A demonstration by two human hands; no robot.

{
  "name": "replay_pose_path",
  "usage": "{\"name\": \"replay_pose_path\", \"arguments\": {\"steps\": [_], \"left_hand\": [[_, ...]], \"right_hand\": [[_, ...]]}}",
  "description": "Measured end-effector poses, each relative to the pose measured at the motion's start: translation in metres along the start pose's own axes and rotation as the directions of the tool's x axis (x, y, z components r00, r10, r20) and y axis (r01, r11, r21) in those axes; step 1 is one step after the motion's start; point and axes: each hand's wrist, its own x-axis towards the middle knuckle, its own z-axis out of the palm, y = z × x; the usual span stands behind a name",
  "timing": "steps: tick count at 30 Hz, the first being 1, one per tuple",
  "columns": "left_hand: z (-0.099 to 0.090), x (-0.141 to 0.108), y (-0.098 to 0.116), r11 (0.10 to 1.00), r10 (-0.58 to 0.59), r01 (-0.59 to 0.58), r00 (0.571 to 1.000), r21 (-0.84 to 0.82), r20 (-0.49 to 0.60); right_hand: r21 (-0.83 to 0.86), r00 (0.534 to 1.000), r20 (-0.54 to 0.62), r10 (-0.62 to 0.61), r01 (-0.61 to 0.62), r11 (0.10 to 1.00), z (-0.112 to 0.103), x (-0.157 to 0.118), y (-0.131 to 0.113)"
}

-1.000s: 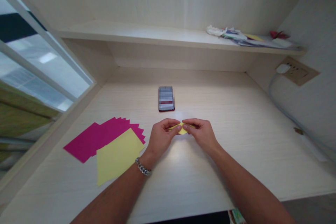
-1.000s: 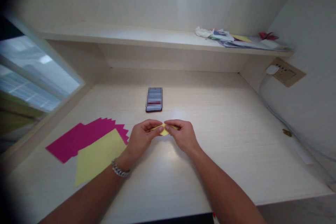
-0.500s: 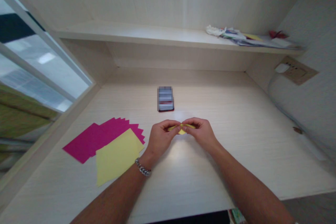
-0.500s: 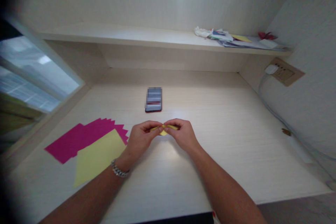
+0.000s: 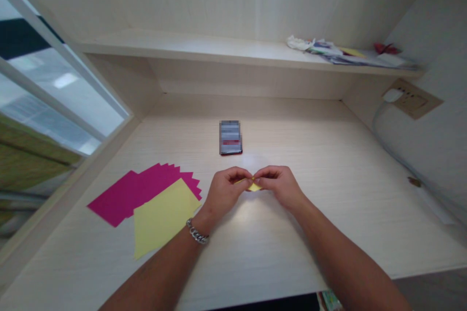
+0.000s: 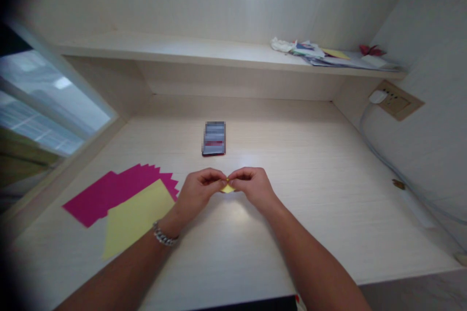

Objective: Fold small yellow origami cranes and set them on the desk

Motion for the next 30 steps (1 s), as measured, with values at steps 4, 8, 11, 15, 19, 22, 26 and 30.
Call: {"name": "replay_pose_path", "arguments": {"steps": [4, 8, 11, 15, 19, 22, 26, 30], "left_hand": [[0.000, -0.003, 0.005, 0.997, 0.064, -0.063, 0.998, 0.042, -0.009], [-0.001, -0.004, 0.005, 0.991, 0.110, -0.109, 0.994, 0.076, -0.009], [-0.001, -0.004, 0.001, 0.991, 0.110, -0.110, 0.994, 0.079, 0.006], [0.000, -0.002, -0.007, 0.995, 0.080, -0.080, 0.997, 0.054, 0.006], [0.001, -0.002, -0.007, 0.999, 0.040, -0.040, 0.999, -0.019, -0.006], [0.000, -0.002, -0.004, 0.998, -0.002, 0.002, 1.000, -0.068, 0.001], [0.000, -0.002, -0.002, 0.995, -0.014, 0.014, 1.000, -0.095, 0.006], [0.003, -0.001, -0.003, 0.997, -0.024, 0.021, 0.999, -0.080, -0.041]], "right_hand": [[0.118, 1.000, 0.004, 0.029, -0.029, 0.993, 0.001, -0.001, -0.001], [0.167, 0.997, 0.026, 0.077, -0.080, 0.983, 0.001, -0.002, -0.005], [0.136, 0.996, -0.004, 0.086, -0.085, 0.987, 0.001, -0.002, -0.006], [0.046, 0.999, -0.017, 0.049, -0.048, 0.998, 0.000, 0.001, -0.002], [-0.011, 0.999, -0.035, 0.022, -0.022, 1.000, -0.001, 0.001, -0.002], [-0.039, 0.998, -0.054, 0.018, -0.020, 0.999, -0.001, 0.001, -0.004], [-0.092, 0.998, -0.054, -0.018, 0.013, 0.996, 0.000, 0.001, -0.002], [-0.118, 0.995, -0.064, -0.072, 0.064, 0.991, 0.004, 0.001, 0.002]]}}
